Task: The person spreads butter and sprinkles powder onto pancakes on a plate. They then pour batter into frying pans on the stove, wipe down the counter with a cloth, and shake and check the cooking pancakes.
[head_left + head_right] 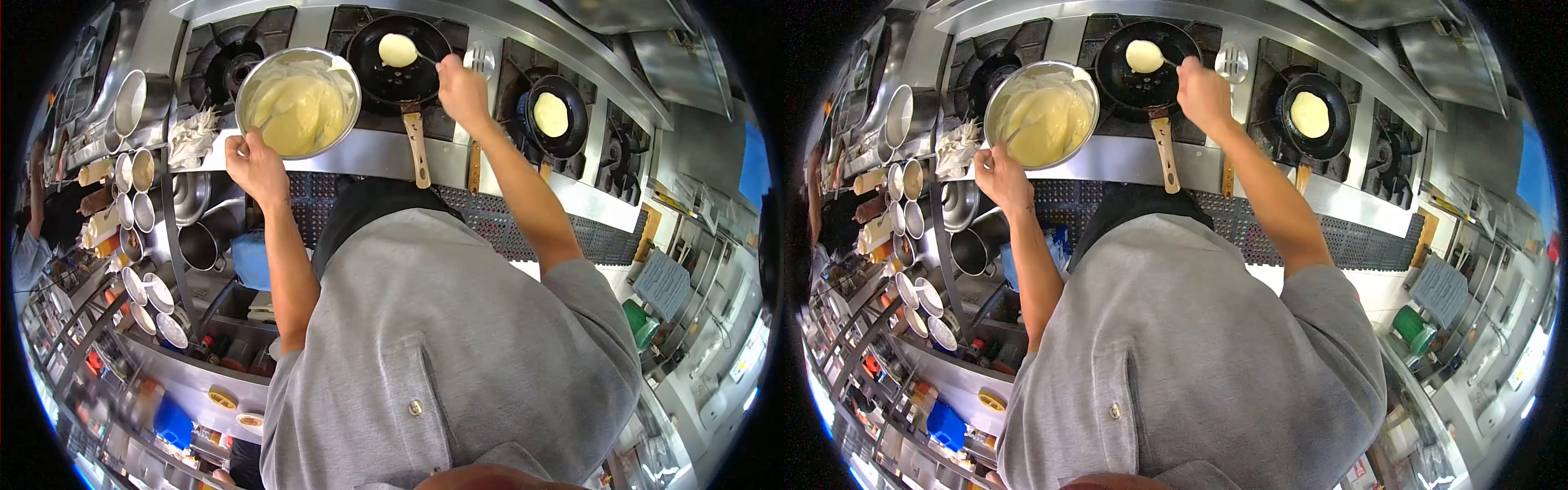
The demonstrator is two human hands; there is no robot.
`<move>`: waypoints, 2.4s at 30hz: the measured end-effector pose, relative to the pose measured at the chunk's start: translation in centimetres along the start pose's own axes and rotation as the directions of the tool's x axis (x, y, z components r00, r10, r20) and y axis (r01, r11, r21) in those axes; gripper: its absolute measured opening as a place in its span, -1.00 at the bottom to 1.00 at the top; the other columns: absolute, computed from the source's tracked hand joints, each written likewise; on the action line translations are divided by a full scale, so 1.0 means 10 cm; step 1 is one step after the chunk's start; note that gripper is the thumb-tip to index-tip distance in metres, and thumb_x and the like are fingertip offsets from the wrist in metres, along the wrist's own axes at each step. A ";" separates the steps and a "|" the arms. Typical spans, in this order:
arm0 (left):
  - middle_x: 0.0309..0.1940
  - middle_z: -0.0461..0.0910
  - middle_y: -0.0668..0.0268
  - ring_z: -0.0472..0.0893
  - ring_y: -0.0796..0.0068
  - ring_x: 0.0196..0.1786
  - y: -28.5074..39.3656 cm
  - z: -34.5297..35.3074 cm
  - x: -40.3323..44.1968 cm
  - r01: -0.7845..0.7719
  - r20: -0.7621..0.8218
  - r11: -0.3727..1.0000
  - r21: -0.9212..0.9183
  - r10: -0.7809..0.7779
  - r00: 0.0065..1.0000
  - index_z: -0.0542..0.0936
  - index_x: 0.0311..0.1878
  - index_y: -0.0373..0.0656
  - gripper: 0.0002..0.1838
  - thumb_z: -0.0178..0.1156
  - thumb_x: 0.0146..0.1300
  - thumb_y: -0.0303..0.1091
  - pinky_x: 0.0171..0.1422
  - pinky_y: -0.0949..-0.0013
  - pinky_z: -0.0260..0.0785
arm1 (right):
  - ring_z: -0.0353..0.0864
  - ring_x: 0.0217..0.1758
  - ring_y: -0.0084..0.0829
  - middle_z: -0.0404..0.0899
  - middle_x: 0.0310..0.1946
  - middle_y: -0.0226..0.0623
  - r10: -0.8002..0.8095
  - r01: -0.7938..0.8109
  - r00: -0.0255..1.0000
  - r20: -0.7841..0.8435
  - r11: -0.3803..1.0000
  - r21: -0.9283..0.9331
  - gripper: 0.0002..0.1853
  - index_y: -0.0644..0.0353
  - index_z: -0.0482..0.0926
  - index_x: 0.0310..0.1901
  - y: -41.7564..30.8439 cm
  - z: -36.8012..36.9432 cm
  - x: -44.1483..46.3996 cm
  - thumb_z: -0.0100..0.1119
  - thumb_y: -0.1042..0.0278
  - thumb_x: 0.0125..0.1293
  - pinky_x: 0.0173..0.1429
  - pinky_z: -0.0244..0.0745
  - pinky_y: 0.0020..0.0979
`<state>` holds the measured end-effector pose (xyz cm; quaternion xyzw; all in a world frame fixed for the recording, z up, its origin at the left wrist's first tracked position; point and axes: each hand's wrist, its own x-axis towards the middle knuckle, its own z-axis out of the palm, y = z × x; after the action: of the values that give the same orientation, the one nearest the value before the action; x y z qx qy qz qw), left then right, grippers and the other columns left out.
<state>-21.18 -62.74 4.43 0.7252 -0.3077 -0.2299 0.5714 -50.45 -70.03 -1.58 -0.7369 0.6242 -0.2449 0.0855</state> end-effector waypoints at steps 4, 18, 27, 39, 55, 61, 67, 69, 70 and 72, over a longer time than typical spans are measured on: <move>-0.64 0.28 0.42 0.22 0.66 -0.52 -0.13 -0.19 -0.02 0.004 -0.010 0.998 -0.056 -0.005 1.000 0.27 -0.56 -0.25 -0.78 0.06 0.15 -0.46 -0.47 0.48 0.10 | 0.56 -0.48 -0.25 0.47 -0.63 -0.24 -0.287 0.279 0.958 -0.009 0.938 -0.205 -0.92 0.18 0.36 -0.46 0.06 0.12 -0.19 0.06 0.45 0.06 -0.46 0.47 -0.26; -0.58 0.31 0.50 0.24 0.76 -0.47 -0.95 -0.66 -0.33 0.123 0.089 0.926 -0.357 -0.097 0.991 0.21 -0.49 -0.11 -0.74 0.04 0.27 -0.48 -0.41 0.60 0.09 | 0.54 -0.50 -0.35 0.45 -0.65 -0.32 -0.448 0.410 0.893 -0.035 0.845 -0.344 -0.91 0.16 0.35 -0.46 0.00 0.10 -0.23 0.07 0.45 0.03 -0.48 0.47 -0.34; -0.58 0.26 0.52 0.21 0.77 -0.48 -1.13 -0.63 -0.49 0.174 0.102 0.892 -0.416 -0.144 0.984 0.20 -0.48 -0.10 -0.75 0.01 0.30 -0.48 -0.42 0.61 0.05 | 0.53 -0.49 -0.34 0.46 -0.63 -0.33 -0.408 0.362 0.906 -0.113 0.885 -0.294 -0.93 0.15 0.35 -0.46 0.02 0.09 -0.27 0.04 0.46 0.05 -0.47 0.47 -0.31; -0.48 0.40 0.38 0.34 0.65 -0.38 -1.38 -0.74 -0.52 0.237 0.160 0.889 -0.392 -0.188 0.969 0.22 -0.40 -0.14 -0.78 0.05 0.29 -0.42 -0.26 0.54 0.22 | 0.54 -0.47 -0.35 0.46 -0.63 -0.32 -0.404 0.368 0.913 -0.054 0.873 -0.320 -0.92 0.17 0.35 -0.45 -0.02 0.08 -0.24 0.05 0.48 0.03 -0.44 0.49 -0.35; -0.49 0.41 0.37 0.38 0.62 -0.39 -1.28 -0.69 -0.55 0.245 0.112 0.882 -0.403 -0.218 0.970 0.27 -0.42 -0.14 -0.81 0.08 0.26 -0.42 -0.27 0.52 0.26 | 0.55 -0.45 -0.34 0.47 -0.62 -0.31 -0.434 0.392 0.897 -0.078 0.866 -0.309 -0.93 0.16 0.37 -0.44 0.06 -0.01 -0.21 0.05 0.48 0.04 -0.43 0.50 -0.34; -0.43 0.44 0.35 0.37 0.63 -0.35 -1.23 -0.70 -0.56 0.259 0.142 0.884 -0.388 -0.221 0.965 0.24 -0.37 -0.14 -0.80 0.06 0.29 -0.39 -0.24 0.54 0.23 | 0.55 -0.45 -0.31 0.48 -0.61 -0.30 -0.422 0.401 0.906 -0.013 0.870 -0.285 -0.93 0.17 0.38 -0.41 0.03 0.05 -0.14 0.05 0.47 0.04 -0.40 0.51 -0.32; -0.45 0.42 0.36 0.34 0.64 -0.36 -1.27 -0.72 -0.53 0.286 0.151 0.889 -0.358 -0.247 0.957 0.23 -0.38 -0.14 -0.79 0.05 0.29 -0.40 -0.27 0.54 0.20 | 0.57 -0.42 -0.31 0.51 -0.58 -0.29 -0.421 0.409 0.907 0.015 0.870 -0.275 -0.94 0.17 0.38 -0.43 -0.04 0.05 -0.07 0.05 0.45 0.05 -0.39 0.51 -0.31; -0.46 0.41 0.37 0.33 0.64 -0.37 -1.27 -0.73 -0.54 0.287 0.152 0.888 -0.359 -0.248 0.957 0.22 -0.39 -0.14 -0.79 0.05 0.29 -0.40 -0.28 0.54 0.19 | 0.57 -0.43 -0.31 0.51 -0.58 -0.29 -0.414 0.401 0.910 0.014 0.872 -0.281 -0.94 0.17 0.38 -0.43 -0.02 0.06 -0.05 0.05 0.45 0.06 -0.39 0.51 -0.31; -0.47 0.40 0.38 0.32 0.65 -0.38 -1.25 -0.71 -0.54 0.288 0.149 0.887 -0.361 -0.250 0.957 0.22 -0.40 -0.14 -0.79 0.05 0.29 -0.40 -0.29 0.55 0.19 | 0.57 -0.43 -0.31 0.51 -0.58 -0.29 -0.416 0.402 0.909 0.012 0.871 -0.281 -0.94 0.17 0.38 -0.43 -0.01 0.07 -0.02 0.05 0.45 0.06 -0.39 0.51 -0.31; -0.47 0.39 0.39 0.32 0.66 -0.38 -1.26 -0.72 -0.55 0.290 0.144 0.887 -0.359 -0.254 0.956 0.22 -0.41 -0.14 -0.78 0.05 0.29 -0.40 -0.29 0.55 0.18 | 0.56 -0.45 -0.30 0.51 -0.59 -0.28 -0.410 0.378 0.911 -0.039 0.871 -0.314 -0.94 0.17 0.38 -0.43 0.00 0.09 -0.01 0.04 0.46 0.05 -0.40 0.51 -0.30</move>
<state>-17.82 -51.87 -6.11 0.6265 -0.1793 -0.3961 0.6468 -50.07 -70.13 -2.41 -0.8392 0.4942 -0.1977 -0.1117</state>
